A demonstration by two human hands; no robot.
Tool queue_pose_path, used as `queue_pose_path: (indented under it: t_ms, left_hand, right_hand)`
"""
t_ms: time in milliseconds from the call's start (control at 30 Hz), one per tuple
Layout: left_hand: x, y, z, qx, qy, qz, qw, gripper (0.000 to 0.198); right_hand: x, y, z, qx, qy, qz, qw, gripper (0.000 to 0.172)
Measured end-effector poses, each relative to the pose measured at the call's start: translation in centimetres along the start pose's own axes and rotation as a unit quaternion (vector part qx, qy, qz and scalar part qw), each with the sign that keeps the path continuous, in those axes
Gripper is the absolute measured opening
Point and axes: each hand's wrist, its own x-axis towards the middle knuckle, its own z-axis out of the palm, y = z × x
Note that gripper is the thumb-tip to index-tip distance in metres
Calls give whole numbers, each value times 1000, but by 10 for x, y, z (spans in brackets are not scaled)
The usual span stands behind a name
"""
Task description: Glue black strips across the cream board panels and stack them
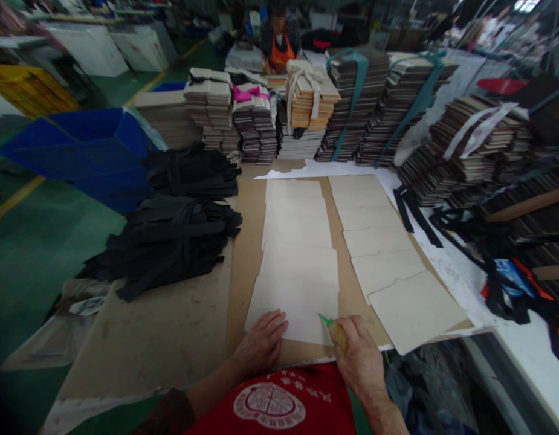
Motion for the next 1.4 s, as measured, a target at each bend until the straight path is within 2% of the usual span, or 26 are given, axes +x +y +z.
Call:
queue_pose_path:
  t_ms: [100,267,433,633,800,1000,1200,1300,1400]
  left_hand:
    - [0,0,-1,0,1,2,1000,57]
    - [1,0,-1,1,1,-1,1000,53]
    - [0,0,1,0,-3,-4,1000,53]
    - [0,-1,2,0,-10,-3,1000,54]
    - [0,-1,2,-1,-11,-2,1000,54]
    - [2,1,-1,-6,-8,-6,1000,53]
    - [2,0,-1,-16,0,-1,1000,53]
    - [2,0,2,-21,10,-4,1000,53]
    - [-5,-2,-2,-24,20,-2,1000,45]
  right_hand:
    - [2,-5,4,8,-8,-7,1000,20]
    - [8,-5,9,-3,16,-4,1000,20]
    - [10,-1,1,-44,19,13,999,19]
    - [4,-3,-7,-65,-7,10,998,18]
    - [3,-8,-4,-39,-5,17,999,18]
    - [3,-3,-1,7,-1,51,999,23]
    - [4,-6,5,29,0,48,998,23]
    - [6,-8,6,56,20,64,996,27]
    - [9,-9,6,127,85,100,983,37]
